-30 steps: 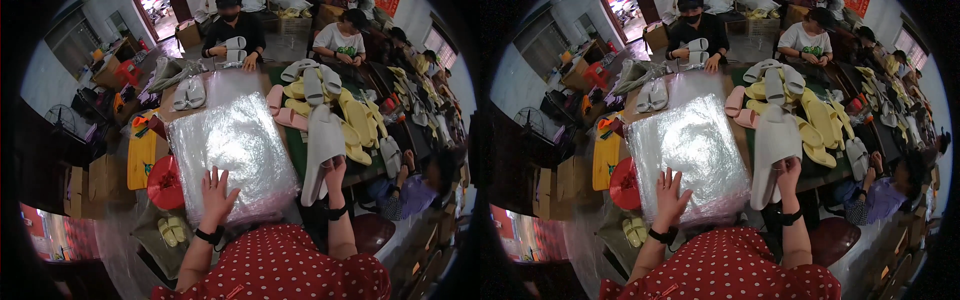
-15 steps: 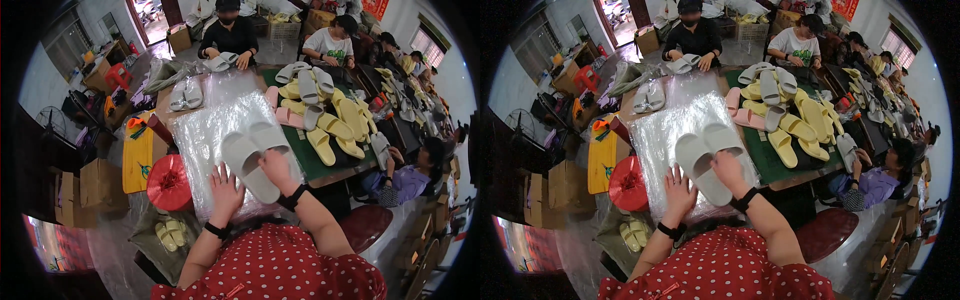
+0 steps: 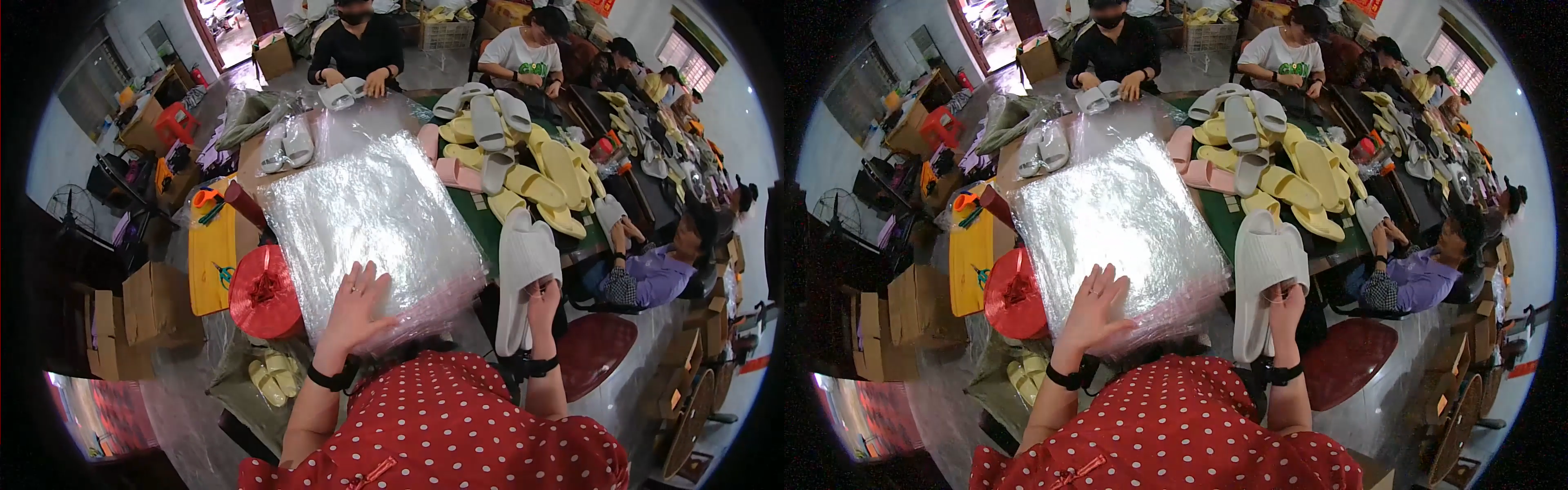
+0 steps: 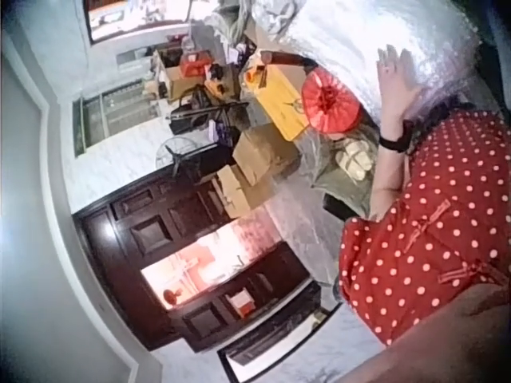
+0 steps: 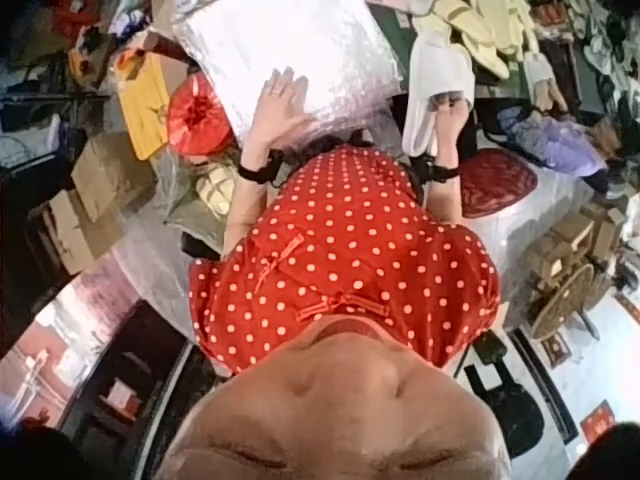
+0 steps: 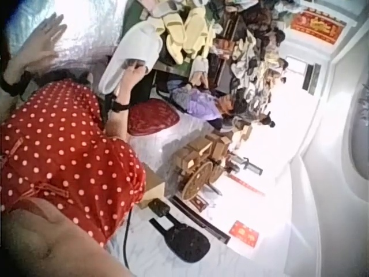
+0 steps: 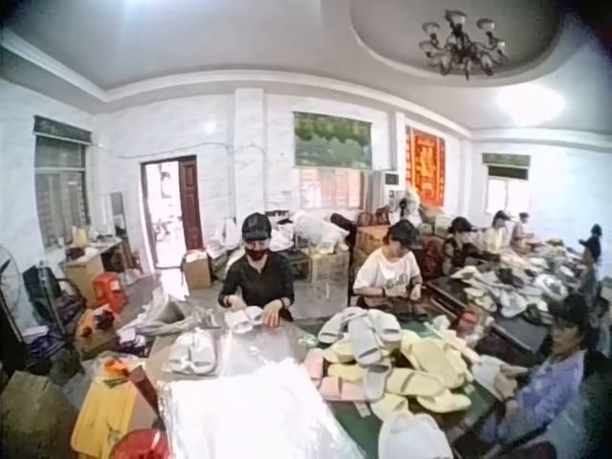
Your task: Placing pairs of slippers into plastic bags for packaging.
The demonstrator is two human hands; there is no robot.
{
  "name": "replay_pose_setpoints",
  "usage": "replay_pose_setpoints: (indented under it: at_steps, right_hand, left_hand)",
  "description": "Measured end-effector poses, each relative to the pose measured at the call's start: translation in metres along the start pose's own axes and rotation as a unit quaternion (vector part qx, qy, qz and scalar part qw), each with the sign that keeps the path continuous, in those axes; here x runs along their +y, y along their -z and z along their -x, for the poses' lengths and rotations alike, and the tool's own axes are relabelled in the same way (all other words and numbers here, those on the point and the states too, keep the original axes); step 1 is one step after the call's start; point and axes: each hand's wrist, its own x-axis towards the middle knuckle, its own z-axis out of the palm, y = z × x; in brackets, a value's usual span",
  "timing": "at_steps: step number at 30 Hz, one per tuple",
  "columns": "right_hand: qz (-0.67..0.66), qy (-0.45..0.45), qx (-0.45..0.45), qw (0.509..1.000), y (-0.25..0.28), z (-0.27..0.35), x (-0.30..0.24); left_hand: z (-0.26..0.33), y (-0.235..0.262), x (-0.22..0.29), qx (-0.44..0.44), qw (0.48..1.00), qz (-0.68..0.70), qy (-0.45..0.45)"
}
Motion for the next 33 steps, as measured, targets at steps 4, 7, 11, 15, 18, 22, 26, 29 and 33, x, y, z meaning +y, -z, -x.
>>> replay_pose_setpoints:
  at_steps: [4,7,11,15,18,22,26,29,33]
  right_hand:
    - [-0.021,0.012,-0.007,1.000,0.014,0.012,-0.005]
    - [-0.058,0.028,-0.041,0.997,0.018,0.018,-0.015]
    - [-0.092,0.031,-0.120,0.988,0.016,0.027,-0.055]
    - [-0.017,0.073,-0.157,0.985,0.014,0.031,-0.064]
    - [0.038,0.090,-0.156,0.983,0.014,0.032,-0.070]
    - [-0.005,0.041,-0.135,0.990,0.018,0.037,-0.051]
    - [-0.031,0.050,-0.136,0.989,0.020,0.037,-0.063]
    - [-0.057,0.058,-0.144,0.986,0.020,0.035,-0.070]
    - [-0.066,0.065,-0.160,0.983,0.019,0.037,-0.085]
  left_hand:
    - [0.001,-0.016,-0.005,0.007,1.000,-0.004,0.018]
    - [-0.007,-0.020,-0.001,0.029,0.999,-0.020,0.037]
    - [-0.012,-0.021,-0.002,0.054,0.997,-0.017,0.047]
    - [-0.014,-0.012,0.009,0.087,0.995,0.016,0.040]
    - [-0.004,-0.003,0.022,0.010,1.000,-0.006,0.011]
    - [0.012,-0.021,0.013,-0.009,1.000,0.001,0.001]
    - [0.011,-0.021,0.012,0.000,0.996,0.082,0.027]
    - [0.004,-0.016,0.005,0.022,0.960,0.266,0.084]
    - [0.000,-0.012,-0.001,0.053,0.891,0.428,0.144]
